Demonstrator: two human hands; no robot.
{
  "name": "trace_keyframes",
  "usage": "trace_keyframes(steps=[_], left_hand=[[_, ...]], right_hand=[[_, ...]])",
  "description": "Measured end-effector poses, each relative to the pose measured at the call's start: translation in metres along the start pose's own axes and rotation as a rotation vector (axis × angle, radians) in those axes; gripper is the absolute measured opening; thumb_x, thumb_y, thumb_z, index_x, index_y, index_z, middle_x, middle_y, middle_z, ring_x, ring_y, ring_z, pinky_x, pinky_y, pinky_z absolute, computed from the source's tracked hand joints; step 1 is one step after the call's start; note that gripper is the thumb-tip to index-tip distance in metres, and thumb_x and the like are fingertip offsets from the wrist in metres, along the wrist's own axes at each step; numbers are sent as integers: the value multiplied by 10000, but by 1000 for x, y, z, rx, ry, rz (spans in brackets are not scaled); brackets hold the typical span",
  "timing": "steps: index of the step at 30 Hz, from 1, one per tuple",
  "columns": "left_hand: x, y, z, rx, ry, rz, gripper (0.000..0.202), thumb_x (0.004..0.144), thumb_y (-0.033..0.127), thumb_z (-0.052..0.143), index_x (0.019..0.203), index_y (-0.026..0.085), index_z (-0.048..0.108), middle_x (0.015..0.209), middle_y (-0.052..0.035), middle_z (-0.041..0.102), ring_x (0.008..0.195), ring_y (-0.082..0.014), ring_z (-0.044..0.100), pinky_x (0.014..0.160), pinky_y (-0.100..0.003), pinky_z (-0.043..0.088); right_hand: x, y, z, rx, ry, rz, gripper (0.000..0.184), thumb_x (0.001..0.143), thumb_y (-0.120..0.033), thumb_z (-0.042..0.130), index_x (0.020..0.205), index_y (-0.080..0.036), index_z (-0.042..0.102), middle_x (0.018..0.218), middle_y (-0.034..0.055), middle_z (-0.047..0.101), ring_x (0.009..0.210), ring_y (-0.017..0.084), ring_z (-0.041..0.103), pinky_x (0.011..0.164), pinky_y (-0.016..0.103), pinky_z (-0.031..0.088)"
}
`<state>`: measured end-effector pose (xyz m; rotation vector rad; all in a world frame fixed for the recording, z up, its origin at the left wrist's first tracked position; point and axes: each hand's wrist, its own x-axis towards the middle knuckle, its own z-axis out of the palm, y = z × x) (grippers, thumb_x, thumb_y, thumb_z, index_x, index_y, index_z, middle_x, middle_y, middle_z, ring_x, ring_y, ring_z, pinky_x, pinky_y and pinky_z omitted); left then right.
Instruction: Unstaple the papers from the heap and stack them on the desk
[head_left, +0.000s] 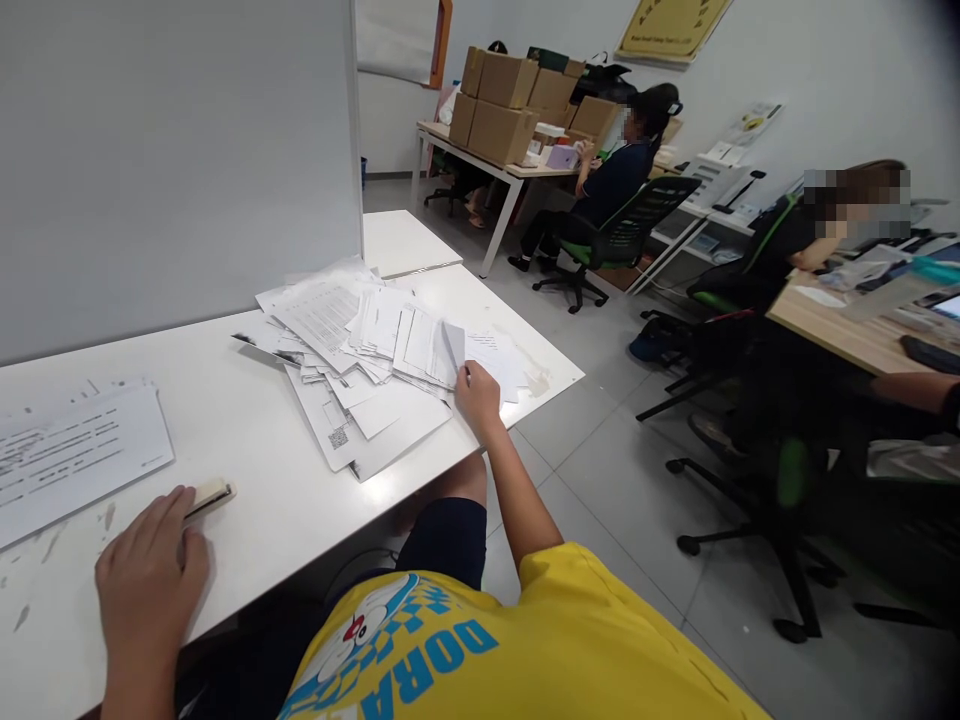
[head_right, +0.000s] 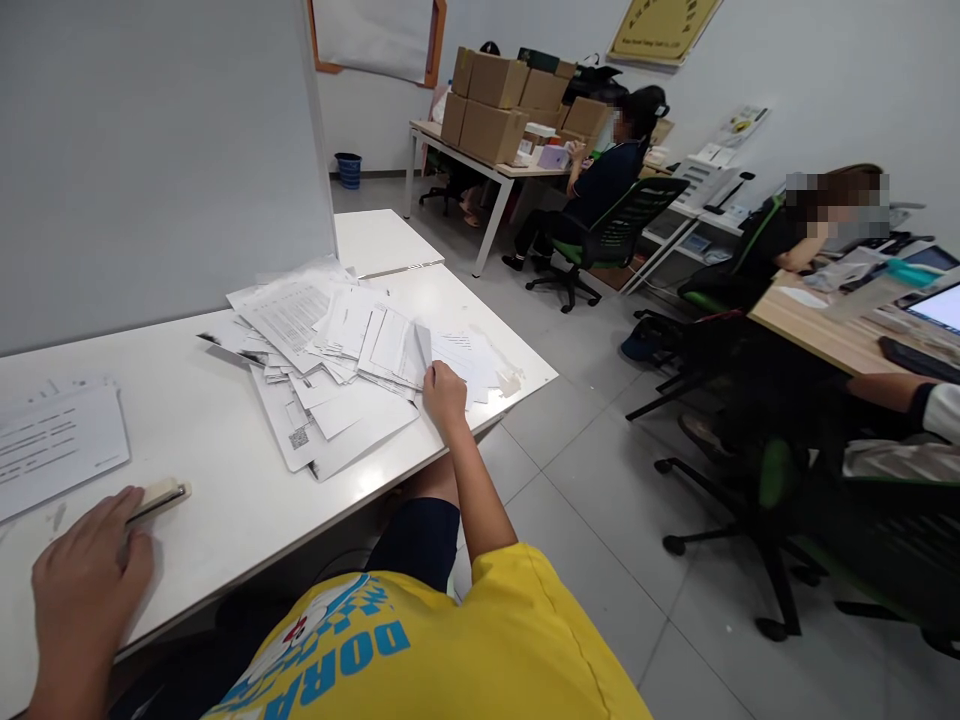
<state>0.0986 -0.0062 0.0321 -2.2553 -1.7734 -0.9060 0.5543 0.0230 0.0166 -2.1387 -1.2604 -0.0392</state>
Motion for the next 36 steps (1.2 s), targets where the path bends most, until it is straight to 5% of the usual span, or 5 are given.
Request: trace_keyframes(steps=[10, 16, 20, 27, 36], left_hand=[[-6, -3, 5, -329, 36, -31, 396, 745, 370, 670, 1115, 240, 722, 1238, -86, 711, 1349, -330, 523, 1178, -485, 332], [-34, 112, 27, -1335, -367, -447, 773, 699, 508, 791, 1390, 290, 522, 1450, -122, 547, 1307, -305, 560, 1082, -454, 476], [-31, 160, 40, -1526, -194, -946, 526, 752, 555, 736, 1116, 184, 656, 1104, -119, 707, 1070, -238, 677, 975, -365, 543], [-22, 145, 32, -1484, 116, -1020, 460, 828, 426, 707, 1251, 283, 598, 1281, -72, 674, 1193, -222, 638, 1001, -385, 547], [-14, 138, 36, -1497, 13, -890, 493, 811, 295, 719, 1284, 342, 586, 1353, -36, 629, 1301, -260, 563, 1103, -513, 482]], right_hand=[[-23, -38, -31, 260, 187, -159, 358, 993, -375, 342, 995, -190, 648, 944, 124, 725, 897, 248, 668, 838, 397, 518], [-114, -96, -25, 329, -52, -826, 198, 995, -253, 462, 950, -232, 654, 908, 81, 745, 851, 216, 687, 786, 383, 548], [-156, -124, -17, 374, -191, -991, 149, 992, -274, 504, 970, -195, 629, 952, 90, 737, 921, 210, 678, 823, 363, 544], [-125, -74, -25, 393, -7, -535, 253, 981, -306, 492, 1178, -194, 606, 1151, 137, 709, 1140, 251, 631, 1040, 455, 465], [10, -8, 4, -13, -205, 112, 790, 939, -502, 525, 1554, -75, 273, 1630, 221, 271, 1529, 313, 239, 1223, 495, 211]])
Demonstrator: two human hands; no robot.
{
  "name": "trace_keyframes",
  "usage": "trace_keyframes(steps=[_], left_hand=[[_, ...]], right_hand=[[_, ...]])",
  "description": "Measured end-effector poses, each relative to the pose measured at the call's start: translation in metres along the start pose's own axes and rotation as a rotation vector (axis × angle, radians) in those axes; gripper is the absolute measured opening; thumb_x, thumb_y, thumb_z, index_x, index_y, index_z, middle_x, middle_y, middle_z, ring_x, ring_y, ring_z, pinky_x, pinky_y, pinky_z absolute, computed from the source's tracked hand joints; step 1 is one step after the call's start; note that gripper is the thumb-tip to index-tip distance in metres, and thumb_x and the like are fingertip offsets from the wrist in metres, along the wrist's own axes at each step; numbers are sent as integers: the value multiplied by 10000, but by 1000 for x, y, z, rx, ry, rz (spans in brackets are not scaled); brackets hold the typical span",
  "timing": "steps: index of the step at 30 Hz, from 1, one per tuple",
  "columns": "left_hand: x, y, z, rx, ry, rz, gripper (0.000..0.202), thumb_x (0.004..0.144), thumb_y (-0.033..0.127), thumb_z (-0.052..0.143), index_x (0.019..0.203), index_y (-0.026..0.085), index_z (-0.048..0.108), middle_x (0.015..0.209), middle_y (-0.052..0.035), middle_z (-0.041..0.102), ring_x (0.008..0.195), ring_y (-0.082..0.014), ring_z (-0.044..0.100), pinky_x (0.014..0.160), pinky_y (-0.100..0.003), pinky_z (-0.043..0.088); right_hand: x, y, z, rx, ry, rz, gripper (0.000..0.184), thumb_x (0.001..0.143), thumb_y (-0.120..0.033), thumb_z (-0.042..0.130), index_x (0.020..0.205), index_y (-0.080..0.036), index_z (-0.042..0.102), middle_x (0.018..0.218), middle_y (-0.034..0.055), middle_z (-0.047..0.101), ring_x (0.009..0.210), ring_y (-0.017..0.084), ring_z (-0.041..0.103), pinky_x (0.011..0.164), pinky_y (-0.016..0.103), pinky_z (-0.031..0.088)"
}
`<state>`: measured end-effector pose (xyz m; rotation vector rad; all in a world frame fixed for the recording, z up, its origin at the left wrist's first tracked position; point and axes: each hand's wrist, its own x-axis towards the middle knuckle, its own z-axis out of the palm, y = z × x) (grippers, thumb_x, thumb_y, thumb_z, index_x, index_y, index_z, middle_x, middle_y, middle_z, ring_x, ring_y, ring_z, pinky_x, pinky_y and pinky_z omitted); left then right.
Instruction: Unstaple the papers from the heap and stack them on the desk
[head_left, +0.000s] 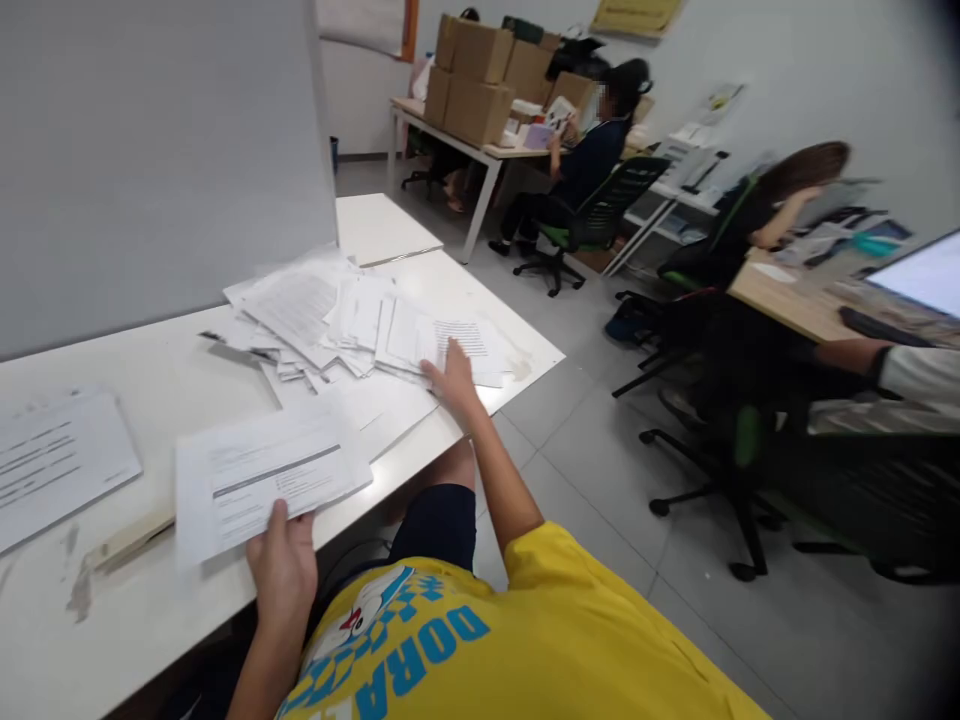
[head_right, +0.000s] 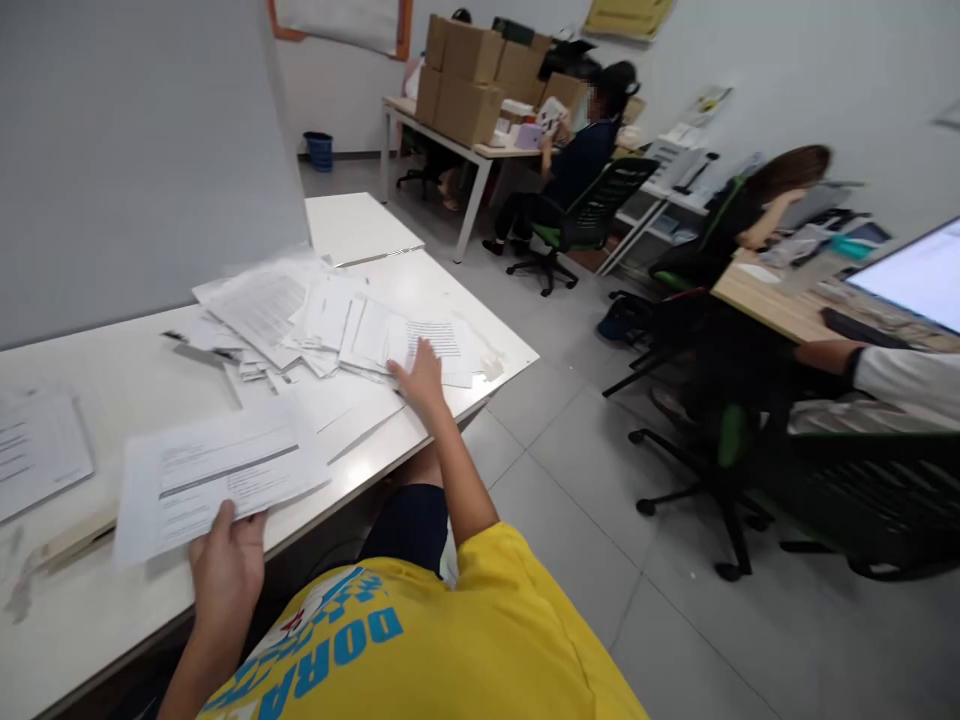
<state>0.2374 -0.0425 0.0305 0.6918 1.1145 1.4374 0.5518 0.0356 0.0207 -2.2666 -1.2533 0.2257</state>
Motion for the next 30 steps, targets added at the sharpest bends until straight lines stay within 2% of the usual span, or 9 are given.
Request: trace_keyframes(steps=[4, 7, 12, 15, 18, 22, 24, 26, 30], left_hand=[[5, 2, -1, 23, -27, -11, 471, 803, 281, 719, 1254, 353, 607, 1343, -14, 632, 1323, -268, 537, 1126, -544, 454], [4, 3, -1, 9, -37, -32, 441, 791, 262, 720, 1217, 341, 634, 1356, -13, 622, 1335, -272, 525, 1135, -545, 443], [1, 3, -2, 11, -67, -34, 469, 767, 240, 727, 1219, 328, 638, 1352, -27, 624, 1344, -269, 516, 1140, -519, 441], [-2, -5, -9, 58, -66, -37, 478, 782, 295, 733, 1247, 324, 624, 1311, -37, 647, 1341, -261, 524, 1163, -509, 410], [-4, -15, -19, 287, -121, -9, 441, 782, 396, 747, 1198, 272, 667, 1254, -67, 674, 1388, -273, 477, 1234, -499, 285], [-5, -21, -28, 556, -240, 52, 411, 761, 505, 745, 1075, 240, 729, 1200, -94, 691, 1437, -289, 415, 1274, -472, 161], [-5, -20, -28, 601, -252, 58, 402, 770, 545, 720, 1030, 239, 742, 1144, -100, 706, 1428, -296, 426, 1274, -484, 156], [-5, -20, -26, 634, -239, 66, 391, 782, 565, 698, 988, 237, 751, 1083, -103, 719, 1418, -300, 439, 1274, -494, 153], [-6, -18, -21, 603, -239, 99, 401, 781, 546, 708, 1042, 243, 740, 1105, -92, 717, 1440, -292, 412, 1269, -497, 186]], right_hand=[[3, -6, 10, -21, -38, -55, 768, 960, -505, 488, 1560, -77, 271, 1618, 206, 312, 1530, 315, 240, 1237, 490, 160], [-4, -7, 8, -29, -18, -86, 694, 985, -446, 446, 1548, -69, 298, 1597, 210, 355, 1513, 328, 278, 1224, 505, 183], [-24, -11, -8, 137, 110, -28, 542, 1029, -394, 303, 1502, -145, 392, 1424, 144, 592, 1318, 275, 554, 1071, 422, 435], [-53, -28, -11, 238, 164, -79, 516, 1046, -395, 227, 1467, -188, 442, 1280, 99, 691, 1182, 242, 649, 995, 376, 499], [-78, -41, -8, 180, 152, -231, 494, 1035, -407, 285, 1459, -229, 463, 1377, 85, 636, 1297, 242, 578, 1116, 418, 419], [-79, -28, -3, 0, 72, -145, 711, 938, -471, 532, 1526, -112, 353, 1605, 189, 345, 1523, 335, 252, 1224, 549, 202], [-74, -16, 0, -28, 14, -106, 730, 939, -447, 541, 1539, -95, 319, 1592, 205, 364, 1511, 327, 278, 1230, 543, 173], [-72, -8, 3, -27, 12, -117, 640, 968, -392, 498, 1522, -107, 354, 1523, 182, 476, 1446, 300, 390, 1229, 513, 188], [-76, -3, 10, -52, 115, -139, 482, 975, -290, 471, 1424, -118, 497, 1331, 165, 634, 1244, 299, 555, 1114, 471, 362]])
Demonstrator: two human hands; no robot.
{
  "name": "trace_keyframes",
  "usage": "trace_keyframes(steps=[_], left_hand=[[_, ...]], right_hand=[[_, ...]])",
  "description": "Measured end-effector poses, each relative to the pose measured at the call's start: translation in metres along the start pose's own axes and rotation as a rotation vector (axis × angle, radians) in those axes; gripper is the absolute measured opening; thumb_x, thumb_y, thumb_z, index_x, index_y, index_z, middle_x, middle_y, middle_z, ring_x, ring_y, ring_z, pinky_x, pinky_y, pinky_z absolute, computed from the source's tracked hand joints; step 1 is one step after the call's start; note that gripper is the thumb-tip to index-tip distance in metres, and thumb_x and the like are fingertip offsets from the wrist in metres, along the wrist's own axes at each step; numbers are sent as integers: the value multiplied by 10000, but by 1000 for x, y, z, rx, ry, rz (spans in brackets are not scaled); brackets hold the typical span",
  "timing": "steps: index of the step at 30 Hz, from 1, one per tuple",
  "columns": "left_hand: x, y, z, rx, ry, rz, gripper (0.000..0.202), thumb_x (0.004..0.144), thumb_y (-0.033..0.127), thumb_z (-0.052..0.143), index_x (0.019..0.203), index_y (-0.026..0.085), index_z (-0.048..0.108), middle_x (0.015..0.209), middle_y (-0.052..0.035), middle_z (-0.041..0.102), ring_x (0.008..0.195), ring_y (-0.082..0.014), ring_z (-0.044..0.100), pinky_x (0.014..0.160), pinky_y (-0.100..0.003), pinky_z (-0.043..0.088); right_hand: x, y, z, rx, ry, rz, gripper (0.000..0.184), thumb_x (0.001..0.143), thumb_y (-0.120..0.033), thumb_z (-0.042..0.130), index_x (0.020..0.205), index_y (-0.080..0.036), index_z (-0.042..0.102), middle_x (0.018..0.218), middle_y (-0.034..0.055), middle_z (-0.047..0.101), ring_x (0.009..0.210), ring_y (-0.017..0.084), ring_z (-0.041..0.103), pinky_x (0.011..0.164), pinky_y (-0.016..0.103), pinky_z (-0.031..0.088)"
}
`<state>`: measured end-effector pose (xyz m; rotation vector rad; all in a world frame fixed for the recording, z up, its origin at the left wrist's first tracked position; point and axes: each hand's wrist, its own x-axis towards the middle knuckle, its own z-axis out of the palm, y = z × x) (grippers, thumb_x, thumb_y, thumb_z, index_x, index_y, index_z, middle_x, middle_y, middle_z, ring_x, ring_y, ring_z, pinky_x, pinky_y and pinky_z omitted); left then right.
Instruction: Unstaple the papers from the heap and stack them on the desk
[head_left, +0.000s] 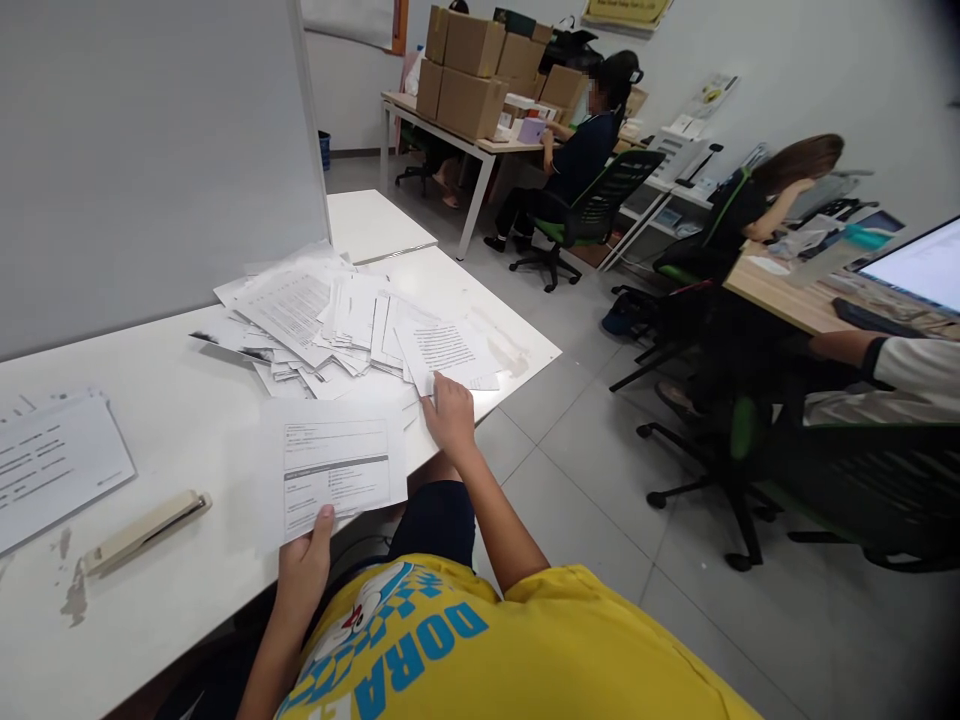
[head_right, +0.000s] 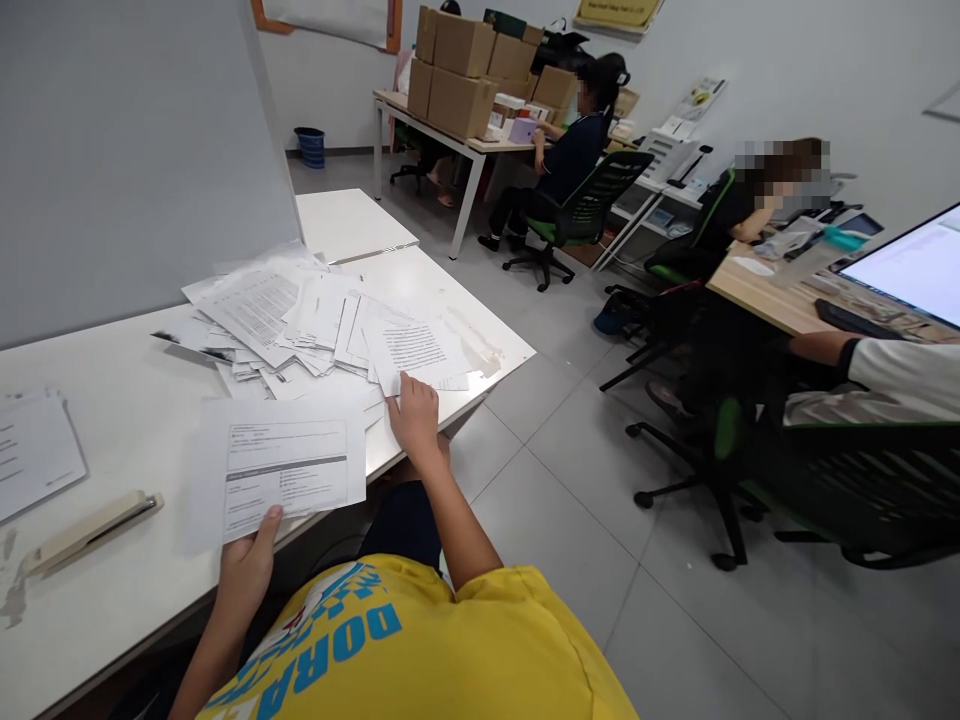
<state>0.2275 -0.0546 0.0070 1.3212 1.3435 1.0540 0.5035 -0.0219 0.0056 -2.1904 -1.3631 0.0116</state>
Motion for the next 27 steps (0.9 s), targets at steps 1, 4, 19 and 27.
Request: trace_keyframes(steps=[1, 4, 19, 27], left_hand=[[0, 1, 1, -20, 0, 6, 418, 770, 533, 724, 1071, 244, 733, 1134, -90, 711, 1445, -293, 405, 1266, -494, 195], [-1, 1, 1, -83, 11, -3, 459, 760, 515, 739, 1121, 232, 716, 1189, -95, 696, 1439, -304, 413, 1259, -489, 218], [-6, -12, -4, -605, 32, -124, 744, 542, 538, 879, 1189, 226, 685, 1278, -106, 681, 1339, -321, 528, 1122, -420, 463], [8, 25, -2, -821, 272, -155, 515, 894, 577, 556, 1297, 268, 640, 1445, -59, 580, 1442, -252, 420, 1212, -417, 355]], right_hand=[[-1, 0, 1, -4, 20, -17, 434, 976, -271, 463, 1379, -132, 546, 1281, 157, 661, 1192, 296, 581, 1071, 461, 397], [-5, 1, 0, 45, 138, -78, 344, 994, -230, 399, 1196, -178, 672, 1167, 127, 709, 1087, 267, 629, 990, 437, 450], [-109, -132, 4, 384, -230, -780, 578, 998, -210, 400, 1552, -139, 253, 1138, 91, 739, 961, 182, 701, 797, 291, 568], [-96, -82, -12, 677, -39, -458, 566, 974, -268, 486, 1515, -244, 324, 1373, 142, 591, 1225, 254, 587, 1030, 449, 487]])
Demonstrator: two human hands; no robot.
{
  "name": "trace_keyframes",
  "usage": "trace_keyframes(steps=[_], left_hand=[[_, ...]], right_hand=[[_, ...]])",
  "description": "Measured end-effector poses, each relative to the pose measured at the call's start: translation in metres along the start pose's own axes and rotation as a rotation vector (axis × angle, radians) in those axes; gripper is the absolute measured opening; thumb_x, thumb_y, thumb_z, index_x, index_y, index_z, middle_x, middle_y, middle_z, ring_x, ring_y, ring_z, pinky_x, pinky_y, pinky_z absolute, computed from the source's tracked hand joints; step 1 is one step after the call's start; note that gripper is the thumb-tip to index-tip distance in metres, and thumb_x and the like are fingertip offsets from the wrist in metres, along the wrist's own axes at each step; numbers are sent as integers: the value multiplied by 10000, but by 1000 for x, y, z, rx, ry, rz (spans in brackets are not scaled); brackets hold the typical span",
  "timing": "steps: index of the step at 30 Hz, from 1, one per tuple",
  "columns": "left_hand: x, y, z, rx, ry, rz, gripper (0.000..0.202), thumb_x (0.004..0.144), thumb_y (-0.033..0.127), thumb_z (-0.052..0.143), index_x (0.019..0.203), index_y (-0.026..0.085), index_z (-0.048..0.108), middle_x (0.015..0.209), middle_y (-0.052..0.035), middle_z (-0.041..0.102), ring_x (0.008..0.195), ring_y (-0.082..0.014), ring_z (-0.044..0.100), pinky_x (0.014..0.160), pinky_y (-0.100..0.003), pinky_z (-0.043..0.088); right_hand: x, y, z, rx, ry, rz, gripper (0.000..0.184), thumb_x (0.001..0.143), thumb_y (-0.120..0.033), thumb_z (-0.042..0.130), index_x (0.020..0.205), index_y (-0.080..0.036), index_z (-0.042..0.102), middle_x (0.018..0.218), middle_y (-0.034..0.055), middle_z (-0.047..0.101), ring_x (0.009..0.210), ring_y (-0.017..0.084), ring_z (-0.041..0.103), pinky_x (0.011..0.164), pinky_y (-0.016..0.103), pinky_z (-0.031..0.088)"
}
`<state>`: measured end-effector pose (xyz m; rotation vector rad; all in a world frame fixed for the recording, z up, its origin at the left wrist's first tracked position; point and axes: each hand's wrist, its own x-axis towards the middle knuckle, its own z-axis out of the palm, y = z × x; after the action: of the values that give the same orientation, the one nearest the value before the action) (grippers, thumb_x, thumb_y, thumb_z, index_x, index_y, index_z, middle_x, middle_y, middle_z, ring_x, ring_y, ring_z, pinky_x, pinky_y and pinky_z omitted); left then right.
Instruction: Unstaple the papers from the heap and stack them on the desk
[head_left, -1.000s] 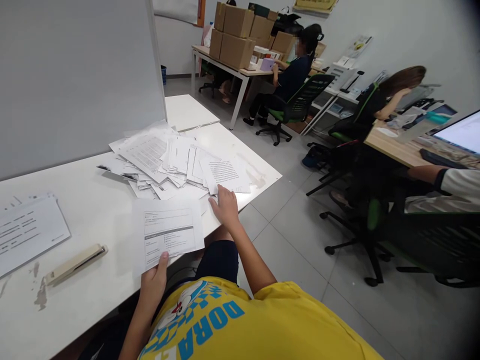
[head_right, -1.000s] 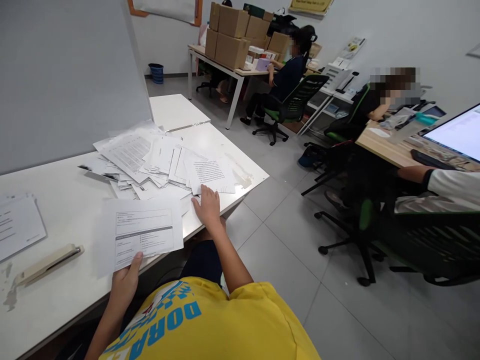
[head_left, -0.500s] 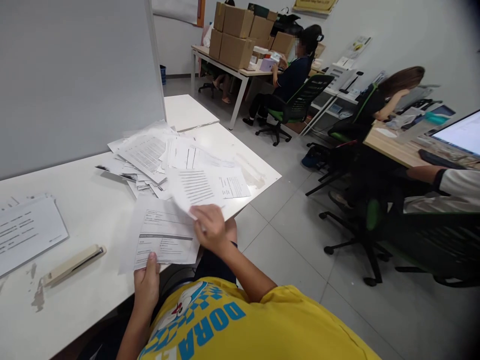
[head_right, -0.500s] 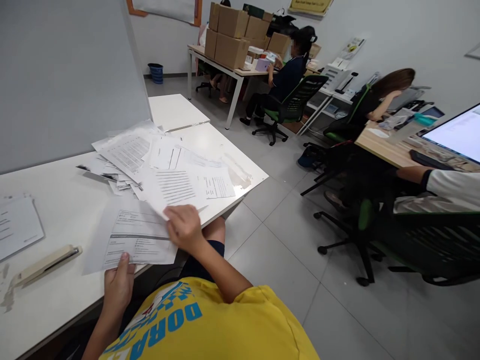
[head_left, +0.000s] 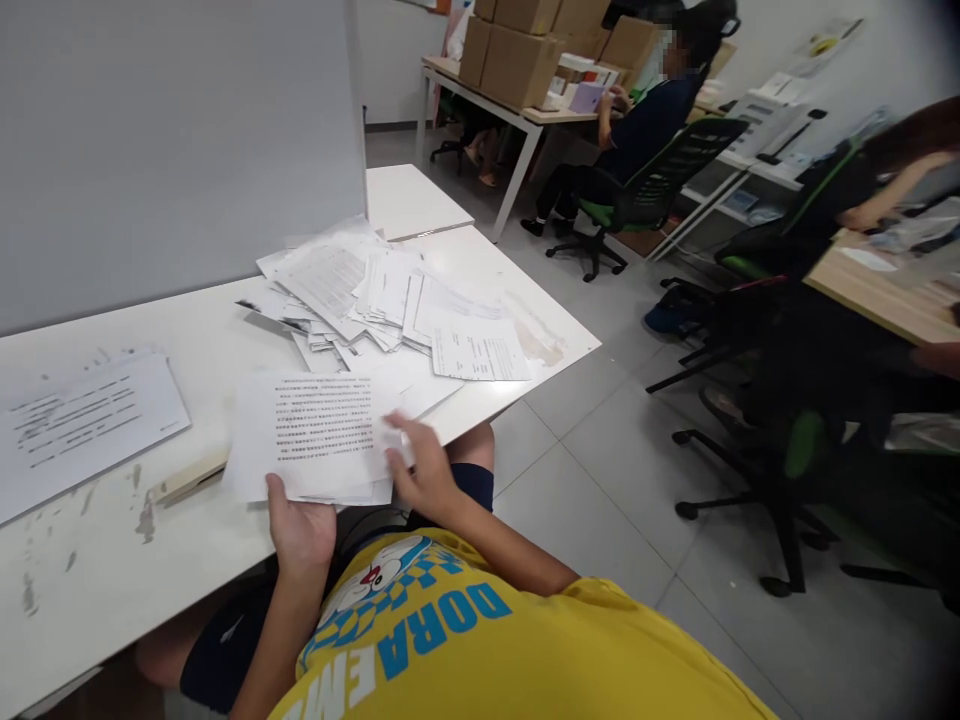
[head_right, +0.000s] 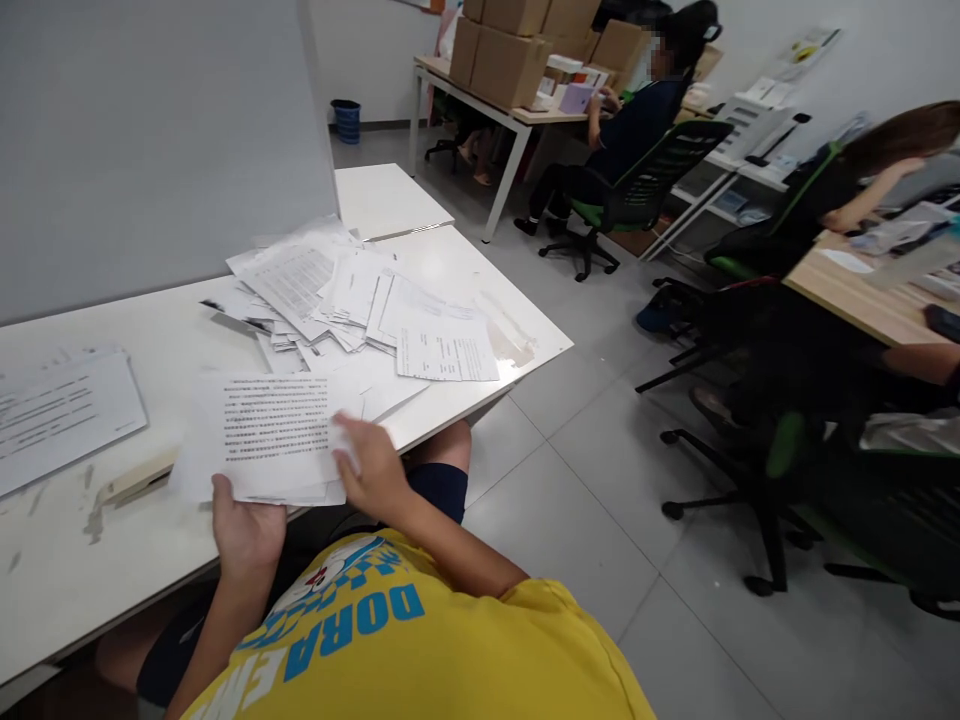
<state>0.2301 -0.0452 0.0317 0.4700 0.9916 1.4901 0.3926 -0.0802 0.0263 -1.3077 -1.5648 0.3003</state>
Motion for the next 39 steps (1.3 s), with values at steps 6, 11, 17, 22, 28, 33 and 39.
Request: trace_keyframes(steps=[6, 11, 17, 22, 28, 33, 39], left_hand=[[3, 2, 1, -115, 35, -46, 592, 899, 680, 469, 1334, 305, 615, 1440, -38, 586, 1455, -226, 403, 1204, -403, 360], [9, 1, 5, -213, -12, -109, 513, 937, 589, 478, 1299, 266, 644, 1415, -57, 606, 1429, -245, 440, 1207, -449, 347], [11, 11, 3, -244, -49, -61, 516, 936, 606, 461, 1302, 288, 636, 1421, -27, 603, 1445, -228, 415, 1222, -421, 320], [12, 13, 11, -150, -30, 56, 563, 901, 644, 497, 1300, 270, 629, 1395, -54, 620, 1396, -248, 473, 1179, -398, 386], [29, 23, -20, 70, 88, 578, 596, 820, 660, 585, 1233, 231, 596, 1213, -71, 665, 1202, -236, 605, 1051, -380, 479], [20, 32, -57, 604, -1, 873, 808, 811, 736, 555, 1418, 230, 384, 1383, -156, 524, 1342, -291, 495, 1148, -465, 359], [18, 32, -61, 748, -17, 858, 732, 845, 604, 617, 1398, 199, 360, 1035, -71, 620, 1051, -217, 613, 1098, -444, 406]], right_hand=[[6, 9, -6, 574, 58, 548, 709, 866, -533, 643, 1451, -239, 370, 1263, 134, 624, 1147, 254, 615, 1051, 467, 461], [19, -11, 11, 824, 24, 738, 578, 808, -540, 705, 1273, -248, 523, 1161, 80, 644, 1072, 214, 619, 1016, 396, 473], [26, -12, 18, 923, -10, 803, 577, 749, -504, 767, 1244, -268, 587, 1157, 57, 655, 1016, 197, 619, 900, 332, 507], [34, -21, 11, 1083, -86, 665, 431, 733, -478, 789, 1073, -251, 651, 1020, 48, 738, 994, 242, 666, 911, 381, 523], [39, -5, -3, 797, 153, 494, 362, 733, -506, 768, 975, -264, 649, 927, 30, 739, 952, 244, 670, 899, 385, 522], [22, 1, 5, 638, 58, 480, 369, 793, -552, 696, 1011, -262, 630, 987, 57, 731, 1002, 262, 665, 919, 423, 512], [5, -8, 16, 569, -11, 457, 430, 819, -628, 649, 1040, -259, 635, 1011, 79, 742, 1017, 273, 660, 999, 463, 474]])
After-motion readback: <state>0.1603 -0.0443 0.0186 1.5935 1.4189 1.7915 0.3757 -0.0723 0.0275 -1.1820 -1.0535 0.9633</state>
